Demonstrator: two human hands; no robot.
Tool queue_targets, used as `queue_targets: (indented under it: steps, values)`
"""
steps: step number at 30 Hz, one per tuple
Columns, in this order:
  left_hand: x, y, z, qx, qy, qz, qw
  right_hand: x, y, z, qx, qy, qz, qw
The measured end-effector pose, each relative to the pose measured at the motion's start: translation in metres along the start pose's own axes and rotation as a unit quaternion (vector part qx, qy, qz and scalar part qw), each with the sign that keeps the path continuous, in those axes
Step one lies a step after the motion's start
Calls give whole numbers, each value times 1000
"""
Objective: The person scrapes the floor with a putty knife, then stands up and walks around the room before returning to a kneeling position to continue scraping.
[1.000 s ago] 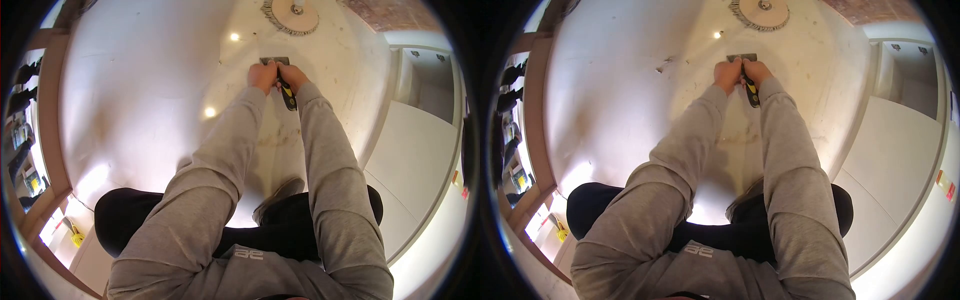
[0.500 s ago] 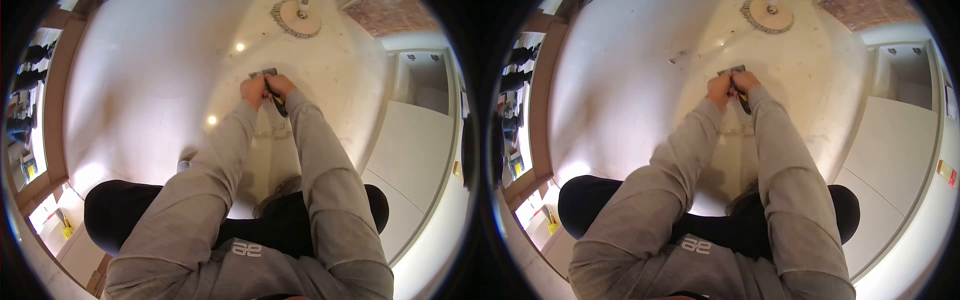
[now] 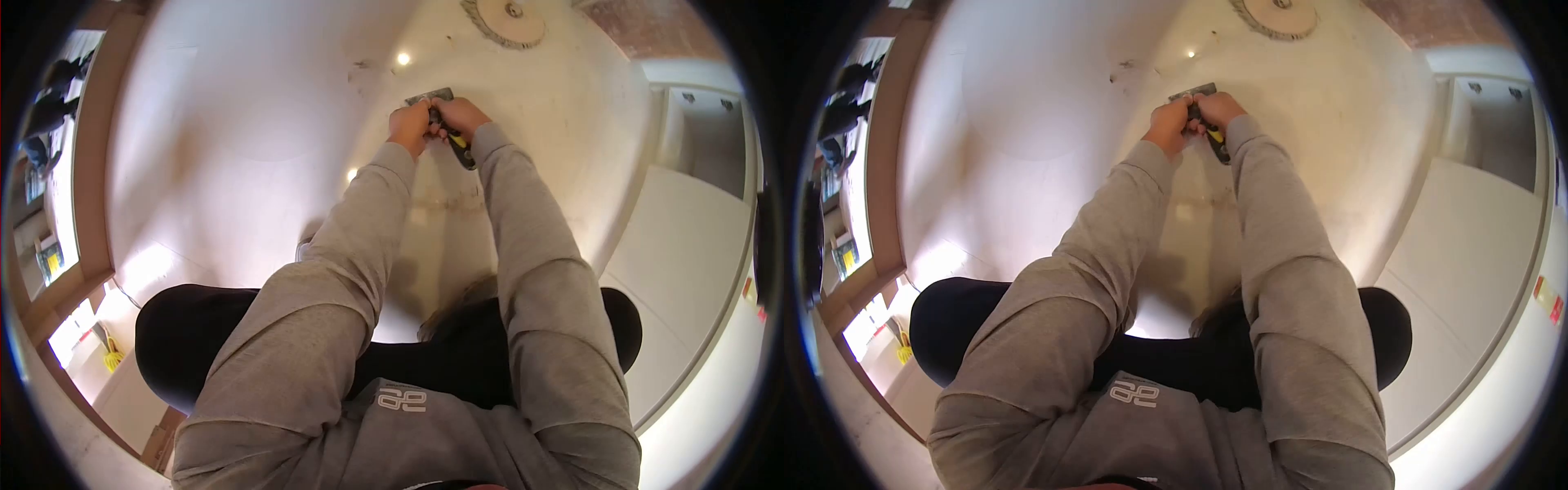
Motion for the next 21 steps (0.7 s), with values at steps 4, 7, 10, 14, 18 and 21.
queue_targets:
  steps: [4,7,10,14,18,21]
  values:
    - [32,-46,-16,172,-23,-6,985,-9,64,-40,-30,-22,-1,999]
    - [83,-81,-22,231,-51,40,971,-28,104,-80,-52,-23,-22,998]
    - [143,-116,-70,182,31,7,983,-66,138,-121,-39,-2,-72,997]
    - [203,-144,-105,163,159,-92,969,-109,172,-160,-157,-55,-186,968]
    - [214,-150,-113,196,192,-80,958,-123,178,-180,-218,-105,-161,957]
    - [204,-148,-115,180,201,-69,960,-111,173,-177,-230,-86,-193,950]
Point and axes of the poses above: each hand's wrist, its own z-axis towards the middle knuckle, its own y-axis out of the back of the hand, x = y × z, the point moved 3 cm from there along z, towards the middle knuckle, and after that the axes turned 8 degrees about z, right-handed, at the moved point
